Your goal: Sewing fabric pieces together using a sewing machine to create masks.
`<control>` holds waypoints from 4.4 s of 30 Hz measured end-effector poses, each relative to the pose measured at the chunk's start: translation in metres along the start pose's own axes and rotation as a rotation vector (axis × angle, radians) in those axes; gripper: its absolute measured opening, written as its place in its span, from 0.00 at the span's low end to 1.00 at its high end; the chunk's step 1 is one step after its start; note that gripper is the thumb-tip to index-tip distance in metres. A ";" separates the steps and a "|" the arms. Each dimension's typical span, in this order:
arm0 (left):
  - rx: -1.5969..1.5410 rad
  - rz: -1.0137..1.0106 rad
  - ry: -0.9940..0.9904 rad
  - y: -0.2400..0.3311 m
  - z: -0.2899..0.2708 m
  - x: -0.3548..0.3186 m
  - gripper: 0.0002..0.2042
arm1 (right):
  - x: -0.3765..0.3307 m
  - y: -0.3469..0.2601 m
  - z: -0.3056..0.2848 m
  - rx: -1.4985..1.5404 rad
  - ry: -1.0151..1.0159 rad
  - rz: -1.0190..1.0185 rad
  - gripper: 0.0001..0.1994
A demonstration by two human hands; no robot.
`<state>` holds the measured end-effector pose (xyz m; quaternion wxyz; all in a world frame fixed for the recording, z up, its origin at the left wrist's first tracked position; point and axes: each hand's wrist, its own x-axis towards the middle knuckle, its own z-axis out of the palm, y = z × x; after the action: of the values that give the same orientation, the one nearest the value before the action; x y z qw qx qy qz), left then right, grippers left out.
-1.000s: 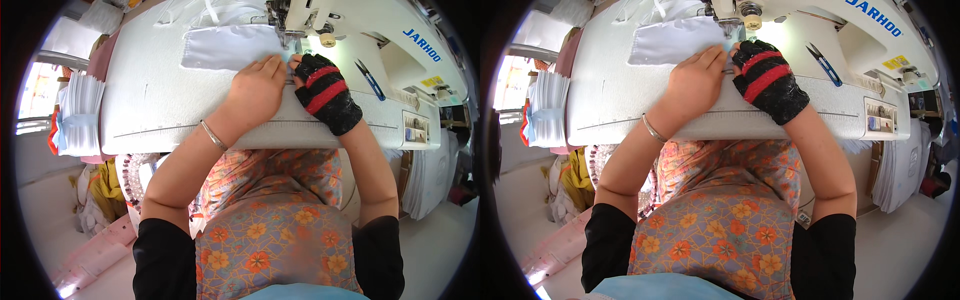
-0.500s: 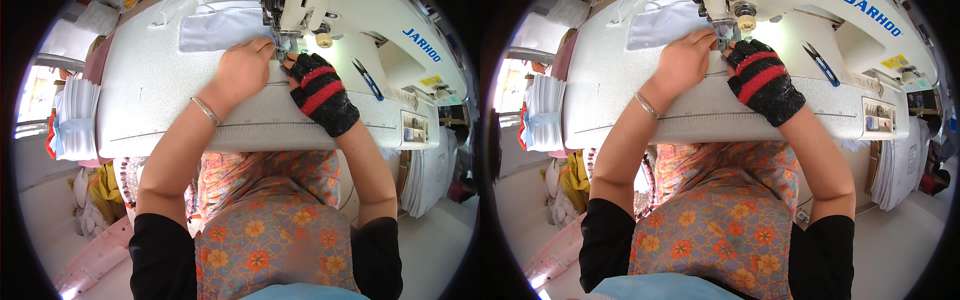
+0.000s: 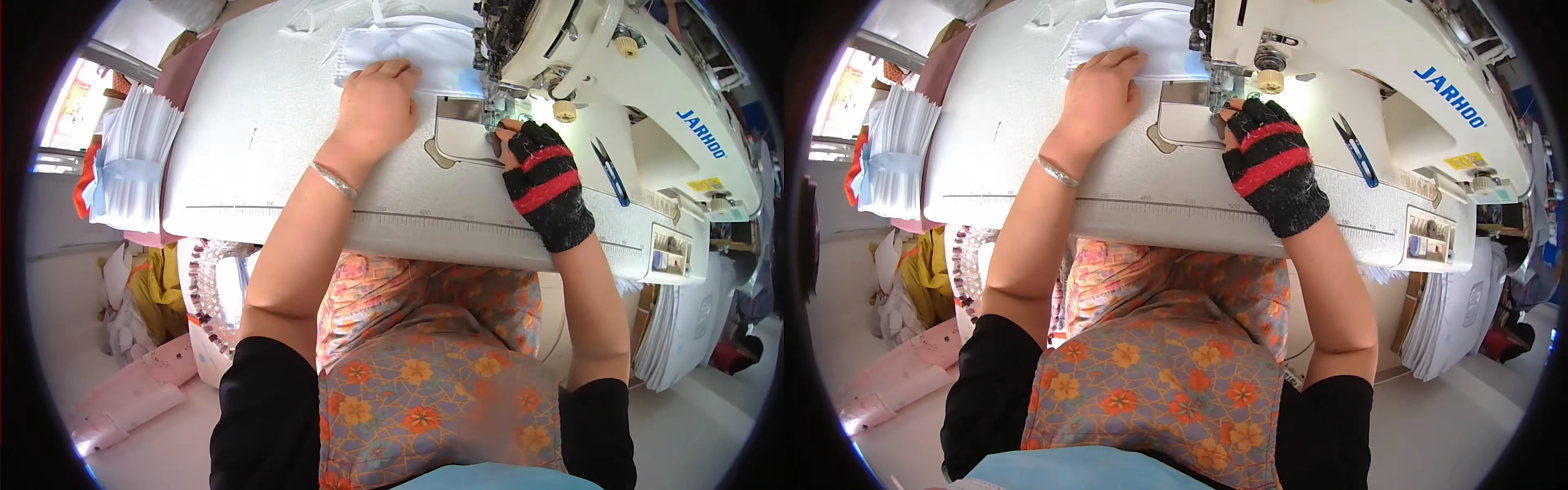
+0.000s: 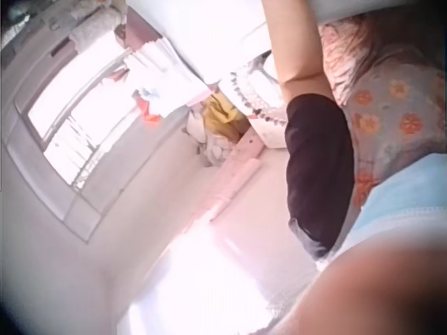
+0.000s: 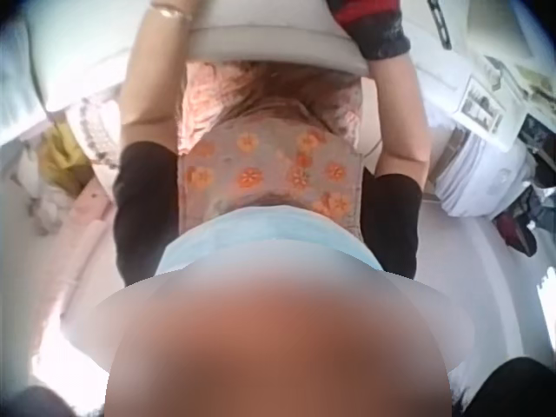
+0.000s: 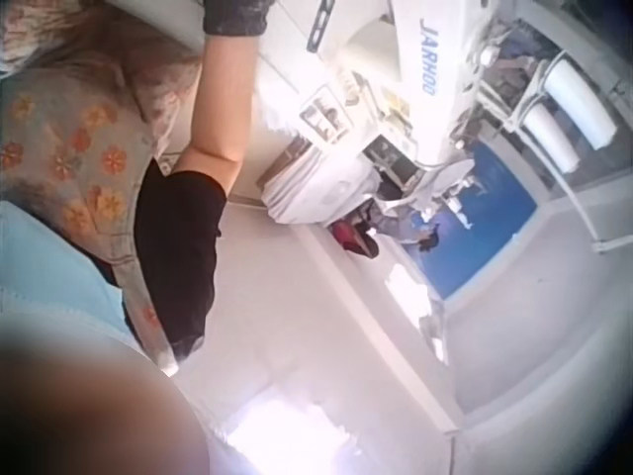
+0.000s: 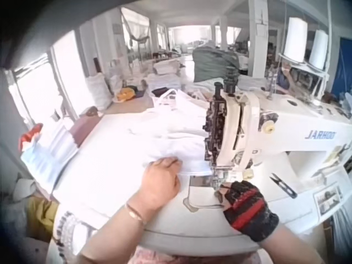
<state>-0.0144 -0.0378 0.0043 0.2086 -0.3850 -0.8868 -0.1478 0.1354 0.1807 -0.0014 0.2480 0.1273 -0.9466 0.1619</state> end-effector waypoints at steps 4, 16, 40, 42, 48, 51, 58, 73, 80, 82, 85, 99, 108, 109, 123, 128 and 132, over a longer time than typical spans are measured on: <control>-0.004 0.001 0.014 0.001 0.003 0.001 0.18 | -0.001 0.000 -0.002 -0.001 -0.002 0.012 0.11; 0.009 0.022 0.074 0.000 0.009 0.000 0.17 | 0.003 0.001 0.002 0.003 0.024 0.015 0.08; 0.063 -0.059 -0.011 -0.002 0.014 0.002 0.17 | 0.001 0.005 0.001 -0.012 -0.011 0.017 0.09; 0.051 -0.054 -0.014 -0.004 0.014 0.004 0.17 | 0.001 0.006 0.001 0.001 -0.003 0.017 0.08; 0.109 -0.025 -0.013 -0.008 -0.007 -0.008 0.14 | 0.003 0.006 0.001 0.010 0.018 0.008 0.07; 0.066 0.016 0.111 -0.011 -0.051 -0.064 0.14 | 0.003 0.008 0.001 0.016 0.036 -0.011 0.07; -0.017 -0.573 0.514 -0.003 -0.152 -0.267 0.13 | -0.008 0.023 0.010 -0.024 0.062 -0.090 0.07; 0.088 -1.190 -0.375 -0.093 -0.023 -0.450 0.22 | -0.012 0.080 0.014 -0.100 -0.173 -0.082 0.12; -0.166 -1.067 -0.575 -0.105 -0.001 -0.466 0.24 | -0.009 0.073 0.011 -0.169 -0.185 -0.080 0.11; -0.269 -1.255 -0.328 -0.093 -0.017 -0.451 0.23 | -0.008 0.063 0.014 -0.043 -0.189 -0.083 0.11; -0.095 -0.845 0.295 -0.072 -0.049 -0.384 0.20 | -0.009 0.045 0.008 0.053 -0.087 -0.027 0.12; -0.024 -0.177 -0.165 -0.047 -0.010 -0.004 0.50 | 0.047 0.145 -0.041 -0.523 -0.380 0.328 0.14; -0.036 -0.060 -0.140 -0.086 0.123 0.206 0.39 | 0.110 0.250 -0.007 -0.453 -0.361 0.387 0.14; -0.079 -0.036 -0.139 -0.095 0.132 0.229 0.39 | 0.115 0.256 -0.003 -0.448 -0.360 0.390 0.14; -0.105 0.464 0.340 -0.093 0.096 0.225 0.21 | 0.131 0.265 0.008 -0.382 -0.314 0.405 0.15; -0.246 0.603 0.245 -0.074 -0.019 0.077 0.14 | 0.109 0.252 -0.003 -0.334 -0.243 0.354 0.15; 0.026 0.320 0.263 -0.102 -0.134 -0.055 0.12 | 0.052 0.227 -0.025 -0.199 -0.127 0.265 0.15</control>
<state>-0.0225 -0.1961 0.0844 0.3485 -0.4955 -0.7813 -0.1501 0.0290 0.3889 -0.0094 0.1754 -0.0140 -0.9802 0.0904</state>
